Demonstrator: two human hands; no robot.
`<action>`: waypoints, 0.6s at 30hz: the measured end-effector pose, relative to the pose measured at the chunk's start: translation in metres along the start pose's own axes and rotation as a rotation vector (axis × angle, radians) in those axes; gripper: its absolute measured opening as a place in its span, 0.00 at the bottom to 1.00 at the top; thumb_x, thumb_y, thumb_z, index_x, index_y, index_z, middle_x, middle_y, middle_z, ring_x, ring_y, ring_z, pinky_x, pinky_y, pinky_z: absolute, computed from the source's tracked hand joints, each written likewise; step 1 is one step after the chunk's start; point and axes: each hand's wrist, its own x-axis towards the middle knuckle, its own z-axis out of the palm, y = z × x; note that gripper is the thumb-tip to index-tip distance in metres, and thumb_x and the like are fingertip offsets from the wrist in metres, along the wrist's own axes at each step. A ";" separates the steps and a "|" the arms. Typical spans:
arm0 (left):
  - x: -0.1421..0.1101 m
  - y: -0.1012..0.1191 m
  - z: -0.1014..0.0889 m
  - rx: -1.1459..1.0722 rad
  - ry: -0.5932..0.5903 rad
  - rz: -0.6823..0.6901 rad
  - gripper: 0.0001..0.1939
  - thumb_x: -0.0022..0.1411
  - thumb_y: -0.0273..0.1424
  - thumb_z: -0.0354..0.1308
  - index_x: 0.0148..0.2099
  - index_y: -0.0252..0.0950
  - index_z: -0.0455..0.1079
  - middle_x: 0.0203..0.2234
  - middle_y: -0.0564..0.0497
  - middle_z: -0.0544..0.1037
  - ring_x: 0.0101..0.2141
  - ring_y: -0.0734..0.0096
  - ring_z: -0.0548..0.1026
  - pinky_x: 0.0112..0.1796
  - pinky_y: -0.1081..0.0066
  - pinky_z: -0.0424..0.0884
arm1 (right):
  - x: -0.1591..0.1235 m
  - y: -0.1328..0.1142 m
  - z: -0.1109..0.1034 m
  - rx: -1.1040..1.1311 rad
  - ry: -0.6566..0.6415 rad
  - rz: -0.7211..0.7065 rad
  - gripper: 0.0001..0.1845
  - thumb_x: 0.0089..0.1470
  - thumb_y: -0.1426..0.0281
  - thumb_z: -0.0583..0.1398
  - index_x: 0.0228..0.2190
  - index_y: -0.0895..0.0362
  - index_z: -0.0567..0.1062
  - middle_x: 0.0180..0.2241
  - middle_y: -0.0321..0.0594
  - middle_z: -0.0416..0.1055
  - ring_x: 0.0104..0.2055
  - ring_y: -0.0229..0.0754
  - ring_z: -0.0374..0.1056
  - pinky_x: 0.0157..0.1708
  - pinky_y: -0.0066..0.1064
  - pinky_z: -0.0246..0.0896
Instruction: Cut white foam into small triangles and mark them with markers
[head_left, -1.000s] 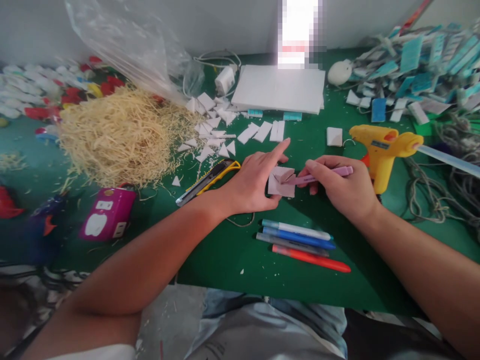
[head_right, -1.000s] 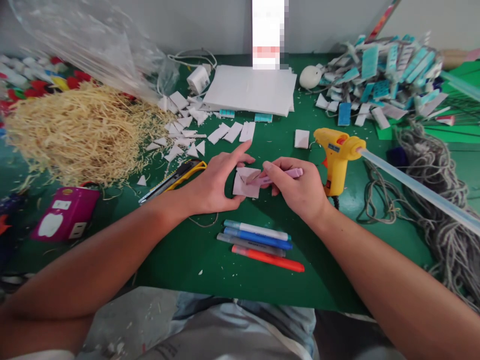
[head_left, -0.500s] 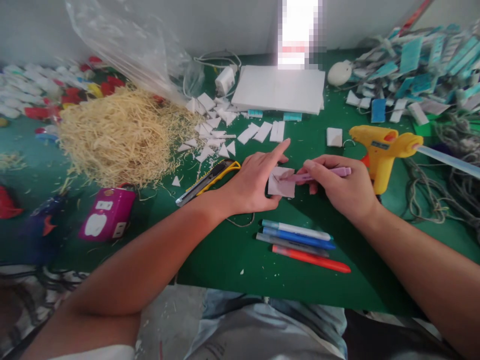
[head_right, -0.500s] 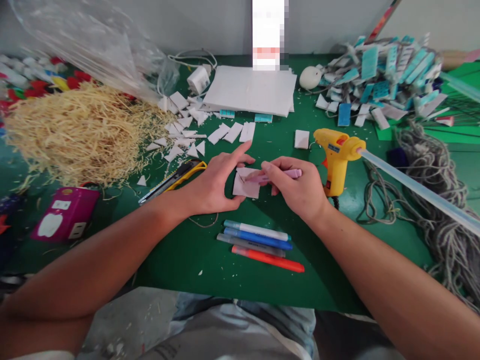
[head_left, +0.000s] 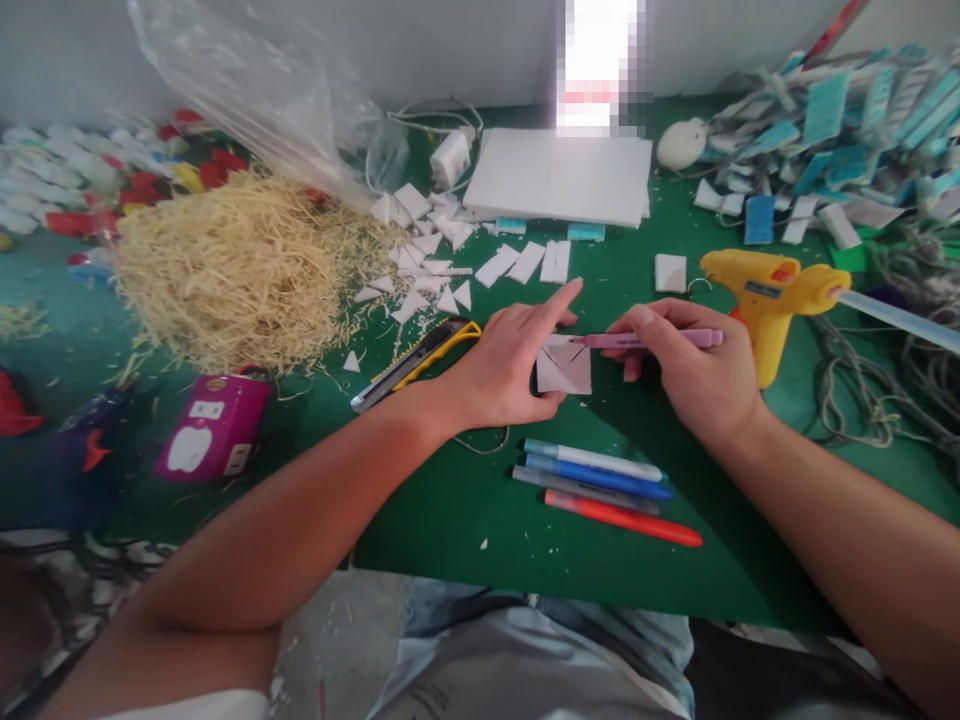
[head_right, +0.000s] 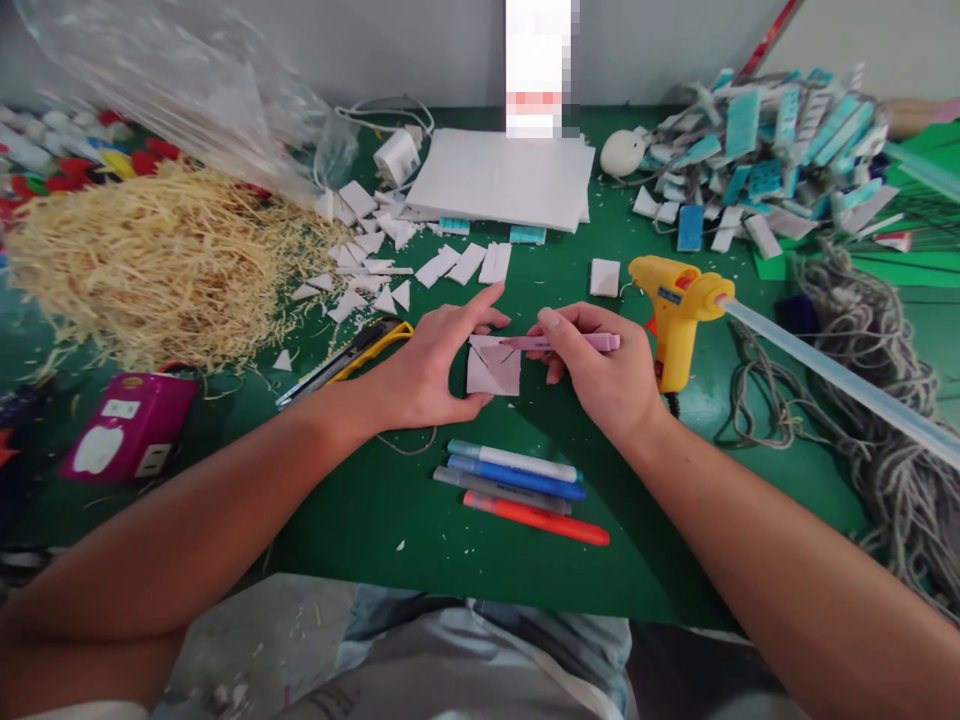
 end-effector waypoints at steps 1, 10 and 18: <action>0.000 0.000 0.000 0.000 0.005 0.001 0.54 0.60 0.27 0.63 0.80 0.44 0.37 0.64 0.40 0.72 0.59 0.48 0.73 0.63 0.47 0.65 | 0.000 0.000 0.000 0.003 0.020 -0.006 0.18 0.58 0.52 0.70 0.25 0.50 0.81 0.21 0.36 0.77 0.19 0.38 0.69 0.20 0.31 0.66; -0.001 0.002 0.001 0.074 0.067 -0.075 0.52 0.63 0.33 0.67 0.79 0.42 0.41 0.65 0.38 0.73 0.61 0.45 0.73 0.61 0.49 0.67 | -0.012 0.000 -0.001 -0.156 0.027 -0.170 0.12 0.61 0.59 0.66 0.42 0.51 0.85 0.25 0.36 0.79 0.24 0.40 0.74 0.27 0.33 0.73; -0.005 0.002 0.000 0.145 0.167 -0.028 0.46 0.66 0.32 0.62 0.79 0.42 0.43 0.62 0.40 0.75 0.58 0.50 0.76 0.59 0.52 0.72 | -0.015 0.005 -0.006 -0.594 -0.123 -0.404 0.21 0.51 0.71 0.65 0.48 0.49 0.83 0.39 0.40 0.85 0.39 0.51 0.81 0.40 0.39 0.77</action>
